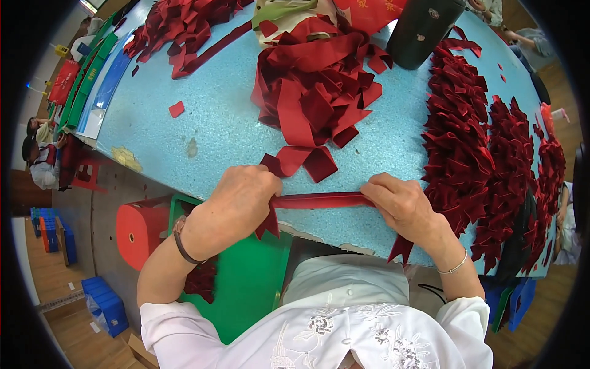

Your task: Assembling red fabric bows at a factory workbench.

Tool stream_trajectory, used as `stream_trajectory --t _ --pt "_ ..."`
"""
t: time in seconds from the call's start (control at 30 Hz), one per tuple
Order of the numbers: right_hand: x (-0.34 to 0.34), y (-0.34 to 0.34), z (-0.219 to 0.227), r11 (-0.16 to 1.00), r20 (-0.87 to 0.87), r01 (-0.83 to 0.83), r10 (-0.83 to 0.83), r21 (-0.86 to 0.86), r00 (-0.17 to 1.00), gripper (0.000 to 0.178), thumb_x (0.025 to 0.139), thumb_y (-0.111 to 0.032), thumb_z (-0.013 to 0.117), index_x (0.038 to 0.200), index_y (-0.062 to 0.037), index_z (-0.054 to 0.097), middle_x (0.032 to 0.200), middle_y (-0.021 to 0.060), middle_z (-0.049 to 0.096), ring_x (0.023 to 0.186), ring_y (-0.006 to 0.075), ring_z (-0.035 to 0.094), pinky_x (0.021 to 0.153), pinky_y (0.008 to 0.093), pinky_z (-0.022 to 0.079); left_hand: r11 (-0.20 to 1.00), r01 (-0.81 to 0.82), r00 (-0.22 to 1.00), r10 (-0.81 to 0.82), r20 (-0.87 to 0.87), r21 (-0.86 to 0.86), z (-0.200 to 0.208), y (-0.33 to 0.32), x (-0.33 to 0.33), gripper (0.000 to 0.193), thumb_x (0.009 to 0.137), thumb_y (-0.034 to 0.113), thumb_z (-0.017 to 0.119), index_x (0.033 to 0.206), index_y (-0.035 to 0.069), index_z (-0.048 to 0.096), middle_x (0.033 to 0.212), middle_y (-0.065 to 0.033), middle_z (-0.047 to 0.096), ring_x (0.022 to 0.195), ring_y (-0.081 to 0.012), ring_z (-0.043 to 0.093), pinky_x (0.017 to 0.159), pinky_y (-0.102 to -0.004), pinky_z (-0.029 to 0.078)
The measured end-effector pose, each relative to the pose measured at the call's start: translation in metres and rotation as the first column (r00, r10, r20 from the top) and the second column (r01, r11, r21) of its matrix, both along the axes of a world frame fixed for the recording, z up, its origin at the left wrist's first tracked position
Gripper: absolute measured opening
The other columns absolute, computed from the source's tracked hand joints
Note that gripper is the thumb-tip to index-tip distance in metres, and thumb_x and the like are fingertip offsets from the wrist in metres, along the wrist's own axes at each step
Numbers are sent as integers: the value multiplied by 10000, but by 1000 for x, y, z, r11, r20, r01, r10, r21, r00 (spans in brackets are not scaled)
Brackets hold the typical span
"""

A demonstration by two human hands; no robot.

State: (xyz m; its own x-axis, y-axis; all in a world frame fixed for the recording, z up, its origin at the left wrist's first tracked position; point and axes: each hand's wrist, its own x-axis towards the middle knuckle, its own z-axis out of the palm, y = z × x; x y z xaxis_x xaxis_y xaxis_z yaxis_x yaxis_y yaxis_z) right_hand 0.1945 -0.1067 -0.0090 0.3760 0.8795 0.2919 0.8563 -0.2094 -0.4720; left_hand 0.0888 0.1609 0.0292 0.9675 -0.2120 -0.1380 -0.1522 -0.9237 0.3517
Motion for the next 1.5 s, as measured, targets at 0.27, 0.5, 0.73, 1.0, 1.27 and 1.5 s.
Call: stream_trajectory --t 0.27,0.5,0.73,1.0,1.27,1.5 --pt "3 -2 -2 999 302 -40 44 -21 952 326 664 11 628 989 17 611 889 106 552 658 231 583 546 325 497 993 61 990 -73 124 101 -2 -5 -8 56 603 -45 589 633 -7 561 693 -186 558 700 -343 579 633 -418 479" --pt "6 -10 1 999 266 -7 17 -38 964 332 669 27 629 1000 14 609 906 109 551 655 239 590 557 331 502 985 27 992 -47 116 172 1 -12 -9 184 610 -92 560 727 19 648 706 -137 562 720 -303 592 639 -402 486" --pt "6 -25 -2 999 -140 -27 23 -31 990 308 677 76 635 973 -6 618 919 116 565 640 272 611 540 348 507 985 79 993 -91 72 152 3 -2 -7 174 617 -80 572 734 16 658 711 -137 571 715 -307 594 629 -406 489" --pt "0 -32 3 996 91 58 -52 -63 995 277 664 48 641 938 10 624 903 108 565 652 241 605 515 323 493 980 85 992 -100 72 180 3 0 -6 157 619 -76 580 728 8 656 709 -141 574 710 -308 595 619 -406 487" --pt "-7 -40 3 991 368 32 18 -130 929 334 663 -11 629 989 56 600 885 110 526 710 203 565 560 304 482 968 86 976 -129 175 236 2 -10 -14 97 586 -58 585 658 7 591 676 -128 535 692 -300 568 615 -395 472" --pt "-18 -42 4 988 483 99 -30 -119 875 296 680 -2 615 968 63 595 865 106 512 690 193 545 569 300 461 925 105 953 -199 230 366 -3 -15 -24 105 552 20 626 639 27 566 689 -124 543 709 -251 564 646 -336 445"
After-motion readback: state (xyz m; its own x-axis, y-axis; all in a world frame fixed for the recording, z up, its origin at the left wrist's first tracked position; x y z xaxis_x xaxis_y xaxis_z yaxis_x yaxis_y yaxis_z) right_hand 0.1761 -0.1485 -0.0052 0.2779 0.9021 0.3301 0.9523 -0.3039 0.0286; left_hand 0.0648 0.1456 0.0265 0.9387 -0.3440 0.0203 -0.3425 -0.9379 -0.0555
